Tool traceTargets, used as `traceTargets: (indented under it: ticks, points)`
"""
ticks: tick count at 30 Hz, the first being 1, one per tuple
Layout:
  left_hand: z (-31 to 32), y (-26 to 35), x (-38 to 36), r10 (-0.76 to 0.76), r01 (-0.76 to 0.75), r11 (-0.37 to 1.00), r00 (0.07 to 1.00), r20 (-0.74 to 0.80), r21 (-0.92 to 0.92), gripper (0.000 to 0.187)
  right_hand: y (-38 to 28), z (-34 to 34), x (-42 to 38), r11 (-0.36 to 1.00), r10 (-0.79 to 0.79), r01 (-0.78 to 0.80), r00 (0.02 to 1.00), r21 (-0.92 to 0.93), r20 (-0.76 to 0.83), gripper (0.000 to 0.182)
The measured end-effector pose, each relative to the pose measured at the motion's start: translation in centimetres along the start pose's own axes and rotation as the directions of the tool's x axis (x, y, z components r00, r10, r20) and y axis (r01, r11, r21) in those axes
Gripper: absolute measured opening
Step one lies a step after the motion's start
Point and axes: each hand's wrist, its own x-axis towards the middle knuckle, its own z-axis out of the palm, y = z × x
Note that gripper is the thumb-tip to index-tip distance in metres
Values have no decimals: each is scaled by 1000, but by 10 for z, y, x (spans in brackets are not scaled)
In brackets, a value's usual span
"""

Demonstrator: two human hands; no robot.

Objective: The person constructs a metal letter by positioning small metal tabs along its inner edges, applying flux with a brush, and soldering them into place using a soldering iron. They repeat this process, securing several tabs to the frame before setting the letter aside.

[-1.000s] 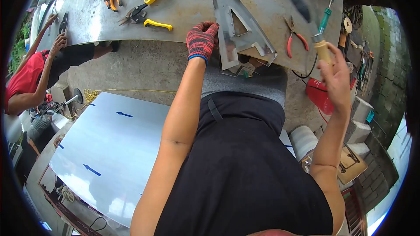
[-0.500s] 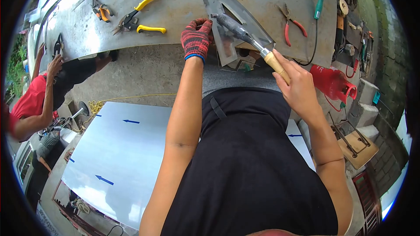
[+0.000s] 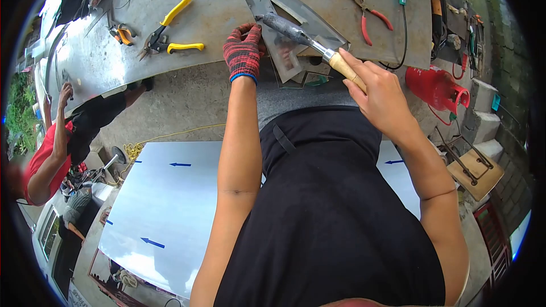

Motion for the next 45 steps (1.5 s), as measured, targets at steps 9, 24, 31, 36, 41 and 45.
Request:
traceTargets:
  ticks: [9, 24, 31, 36, 41, 45]
  points:
    - [-1, 3, 0, -19, 17, 999, 999, 26, 46, 35, -4, -3, 0, 995, -32, 32, 999, -94, 5, 59]
    - [0, 3, 1, -26, 26, 999, 1000, 18, 25, 32, -3, -5, 3, 998, -39, 38, 999, -51, -5, 61]
    - [0, 5, -1, -33, 33, 999, 999, 13, 30, 33, -3, -7, 4, 998, -38, 37, 999, -50, -13, 60]
    - [0, 4, -1, -21, 20, 999, 1000, 14, 29, 34, 1, -11, 10, 998, -50, 49, 999, -47, -18, 57]
    - [-1, 2, 1, -32, 31, 999, 999, 23, 28, 35, 3, -14, 12, 997, -78, 77, 996, -21, -53, 56]
    - [-1, 2, 1, -36, 36, 999, 999, 23, 27, 35, 2, -16, 12, 998, -61, 60, 998, -15, -30, 56]
